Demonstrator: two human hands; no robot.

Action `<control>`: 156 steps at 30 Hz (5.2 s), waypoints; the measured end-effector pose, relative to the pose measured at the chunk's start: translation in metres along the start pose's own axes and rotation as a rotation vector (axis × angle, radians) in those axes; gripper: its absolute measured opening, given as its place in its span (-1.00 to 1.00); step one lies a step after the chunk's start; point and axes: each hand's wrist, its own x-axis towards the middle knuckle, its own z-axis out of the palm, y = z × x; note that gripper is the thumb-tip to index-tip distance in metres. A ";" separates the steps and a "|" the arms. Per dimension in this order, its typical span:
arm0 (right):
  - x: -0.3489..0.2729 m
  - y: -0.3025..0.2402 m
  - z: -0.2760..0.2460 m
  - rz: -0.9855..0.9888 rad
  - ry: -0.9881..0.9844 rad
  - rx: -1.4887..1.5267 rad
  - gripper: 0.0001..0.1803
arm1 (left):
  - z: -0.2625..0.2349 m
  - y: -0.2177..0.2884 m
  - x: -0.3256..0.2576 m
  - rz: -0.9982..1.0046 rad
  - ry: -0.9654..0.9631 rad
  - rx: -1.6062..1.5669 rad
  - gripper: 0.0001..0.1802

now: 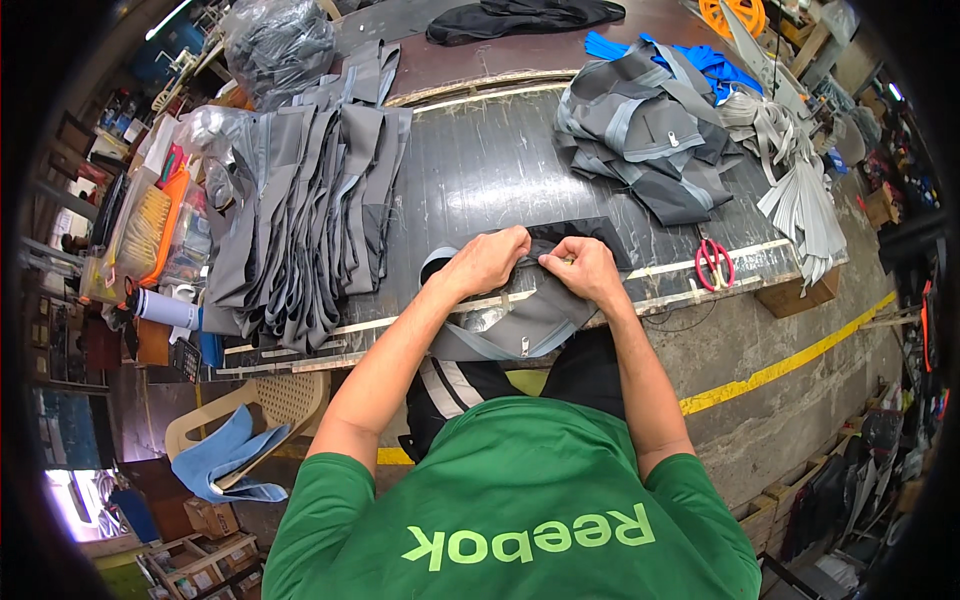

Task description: Inspecting and folding gray fabric strips at a factory workbench.

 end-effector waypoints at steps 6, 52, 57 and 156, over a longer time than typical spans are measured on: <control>0.003 0.004 -0.002 0.018 0.002 0.073 -0.54 | -0.001 -0.002 0.004 -0.021 0.007 -0.021 -0.85; 0.051 -0.004 0.052 -0.251 0.384 -0.136 -0.61 | 0.016 -0.027 0.037 -0.397 0.581 -0.940 -0.87; 0.052 -0.004 0.056 -0.217 0.338 -0.125 -0.63 | 0.013 -0.025 0.033 -0.432 0.571 -0.929 -0.87; -0.059 0.055 -0.056 -0.203 0.569 -0.305 -0.67 | 0.037 0.040 -0.035 -0.419 0.584 -0.545 -0.69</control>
